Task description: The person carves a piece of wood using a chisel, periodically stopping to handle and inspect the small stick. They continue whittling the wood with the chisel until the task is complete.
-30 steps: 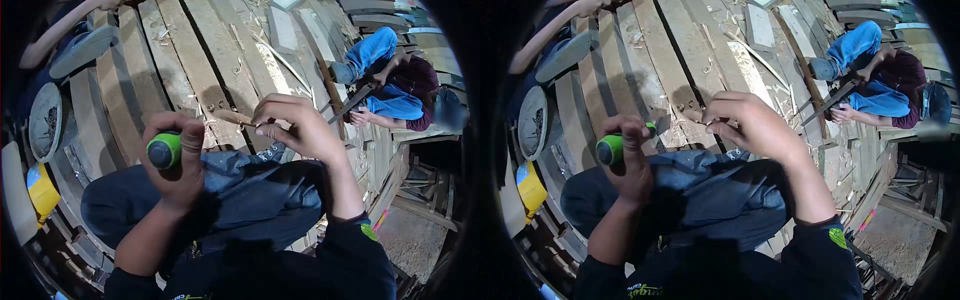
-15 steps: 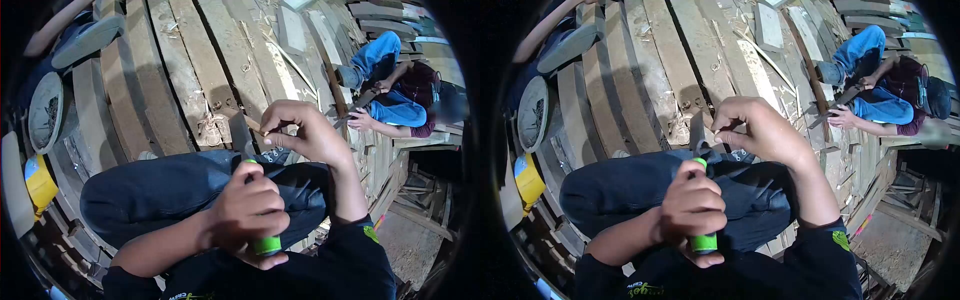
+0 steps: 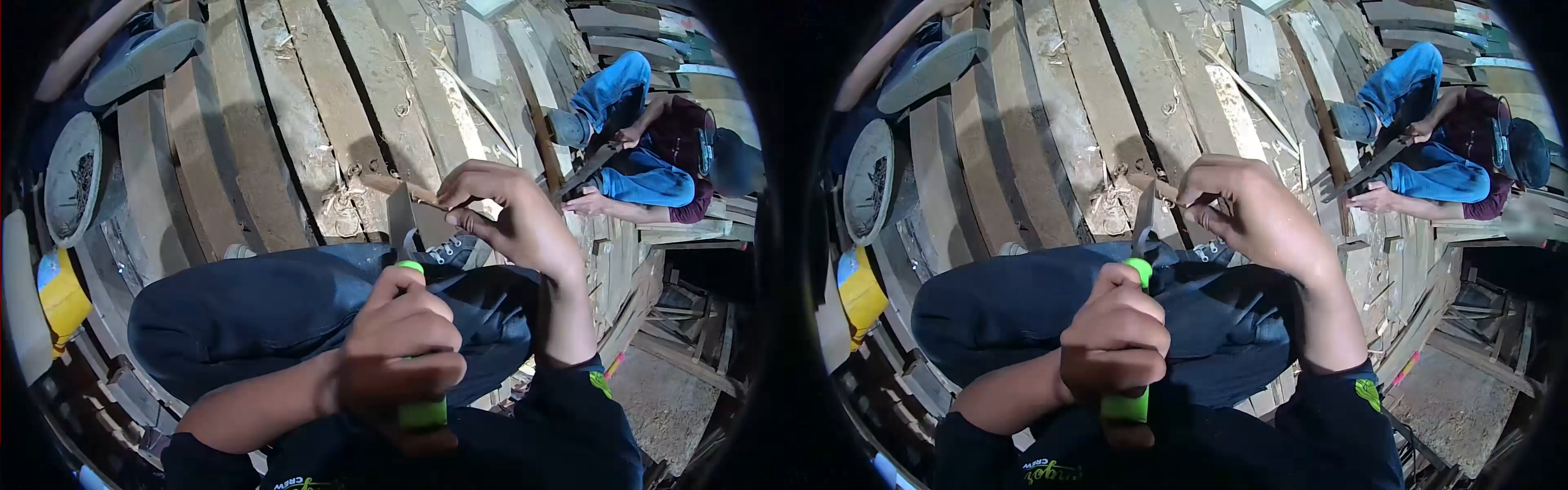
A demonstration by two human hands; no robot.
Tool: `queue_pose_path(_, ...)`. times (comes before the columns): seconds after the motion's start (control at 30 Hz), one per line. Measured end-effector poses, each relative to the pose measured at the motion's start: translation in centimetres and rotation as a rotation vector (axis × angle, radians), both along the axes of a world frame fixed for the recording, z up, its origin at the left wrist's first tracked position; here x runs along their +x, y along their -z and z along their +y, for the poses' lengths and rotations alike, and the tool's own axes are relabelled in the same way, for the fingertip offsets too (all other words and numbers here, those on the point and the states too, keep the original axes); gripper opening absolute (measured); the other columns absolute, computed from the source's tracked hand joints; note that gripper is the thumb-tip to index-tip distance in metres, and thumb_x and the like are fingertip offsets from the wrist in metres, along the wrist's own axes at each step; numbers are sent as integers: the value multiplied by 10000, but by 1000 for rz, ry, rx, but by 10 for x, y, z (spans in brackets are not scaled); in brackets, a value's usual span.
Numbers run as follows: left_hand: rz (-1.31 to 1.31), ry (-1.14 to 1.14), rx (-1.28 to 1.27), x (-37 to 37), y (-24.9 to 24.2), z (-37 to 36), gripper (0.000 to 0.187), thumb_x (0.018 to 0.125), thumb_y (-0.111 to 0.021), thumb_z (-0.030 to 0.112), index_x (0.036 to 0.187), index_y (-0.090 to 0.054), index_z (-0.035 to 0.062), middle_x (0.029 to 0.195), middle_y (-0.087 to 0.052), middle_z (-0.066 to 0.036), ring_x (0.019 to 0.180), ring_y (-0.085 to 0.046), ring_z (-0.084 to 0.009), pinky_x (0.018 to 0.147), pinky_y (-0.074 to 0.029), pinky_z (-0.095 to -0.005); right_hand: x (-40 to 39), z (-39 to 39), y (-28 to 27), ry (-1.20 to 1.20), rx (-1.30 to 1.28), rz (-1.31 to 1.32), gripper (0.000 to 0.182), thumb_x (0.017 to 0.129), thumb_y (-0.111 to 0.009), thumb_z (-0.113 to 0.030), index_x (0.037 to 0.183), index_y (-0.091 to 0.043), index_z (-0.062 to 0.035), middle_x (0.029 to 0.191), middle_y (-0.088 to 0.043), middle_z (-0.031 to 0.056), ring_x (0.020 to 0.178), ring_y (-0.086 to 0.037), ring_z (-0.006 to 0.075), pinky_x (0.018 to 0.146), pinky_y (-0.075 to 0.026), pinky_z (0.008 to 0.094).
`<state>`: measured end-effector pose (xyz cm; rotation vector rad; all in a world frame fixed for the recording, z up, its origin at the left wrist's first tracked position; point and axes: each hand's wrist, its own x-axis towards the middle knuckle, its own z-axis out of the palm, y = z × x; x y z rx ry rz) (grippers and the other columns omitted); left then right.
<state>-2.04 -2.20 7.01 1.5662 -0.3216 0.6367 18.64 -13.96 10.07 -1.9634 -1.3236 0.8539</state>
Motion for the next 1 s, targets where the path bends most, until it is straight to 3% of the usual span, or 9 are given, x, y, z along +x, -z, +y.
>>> queue_pose_path(0.07, 9, -14, -24, -2, -7, -1, 480, 787, -727, 594, 780, -590, 134, 841, -607, -20, 771, -614, -228, 808, -400, -453, 3, 1, 2, -80, 57, -38, 194, 764, -729, 77, 933, -650, 22, 923, -674, 150, 897, -663, 352, 783, -530, 407)
queue_pose_path(0.1, -13, 20, 5, -5, -13, -2, 485, 782, -732, 602, 787, -594, 138, 842, -608, -20, 765, -613, -232, 806, -401, -455, 1, 1, -4, -84, -35, -40, 158, 798, -727, 58, 939, -677, 9, 1021, -706, 139, 991, -690, 313, 873, -529, 387)
queue_pose_path(0.27, 22, 12, -6, -3, -7, -1, 423, 824, -722, 563, 832, -594, 160, 856, -611, 6, 778, -616, -209, 801, -408, -456, -5, 3, -1, -116, -1, -25, 185, 794, -731, 52, 971, -700, 7, 1019, -709, 147, 1004, -698, 328, 865, -539, 394)
queue_pose_path(0.47, -61, 58, 68, -11, -16, 0, 462, 768, -772, 576, 844, -628, 143, 873, -638, -36, 794, -622, -250, 815, -410, -461, -14, 8, 0, -93, 42, -52, 180, 802, -719, 53, 977, -722, 10, 1028, -716, 156, 993, -707, 334, 842, -554, 387)
queue_pose_path(0.6, 39, -119, -101, -2, 1, 0, 451, 807, -752, 573, 856, -636, 140, 879, -646, -32, 799, -621, -250, 834, -409, -481, -17, 9, -1, -92, 42, -84, 200, 802, -705, 58, 997, -711, 16, 1026, -714, 160, 988, -705, 336, 841, -553, 391)
queue_pose_path(0.67, 5, -92, -89, -4, -4, -1, 512, 737, -781, 552, 910, -625, 96, 904, -620, -53, 817, -603, -272, 772, -380, -450, -17, 11, -1, -86, 60, -89, 200, 798, -699, 67, 992, -702, 23, 1027, -713, 161, 987, -704, 337, 844, -552, 391)
queue_pose_path(0.87, -92, -198, -193, 5, 15, 2, 502, 777, -783, 506, 907, -624, 48, 884, -612, -86, 785, -599, -283, 769, -395, -475, -17, 12, -3, -28, 44, -130, 223, 786, -690, 85, 1000, -705, 22, 1029, -714, 166, 989, -702, 348, 862, -551, 390)
queue_pose_path(0.93, -62, -133, -213, 3, 13, 1, 513, 786, -770, 522, 920, -622, 49, 877, -611, -86, 782, -600, -287, 775, -404, -456, -23, 14, -3, -55, 49, -123, 230, 777, -703, 78, 999, -707, 20, 1031, -710, 164, 994, -696, 342, 863, -549, 397)
queue_pose_path(1.0, -50, 14, -148, -8, -13, -6, 512, 890, -664, 607, 899, -619, 97, 894, -645, -47, 812, -621, -250, 811, -431, -444, -25, 15, -4, -67, 40, -127, 234, 776, -704, 73, 1005, -702, 25, 1039, -708, 164, 1001, -692, 343, 871, -544, 395)
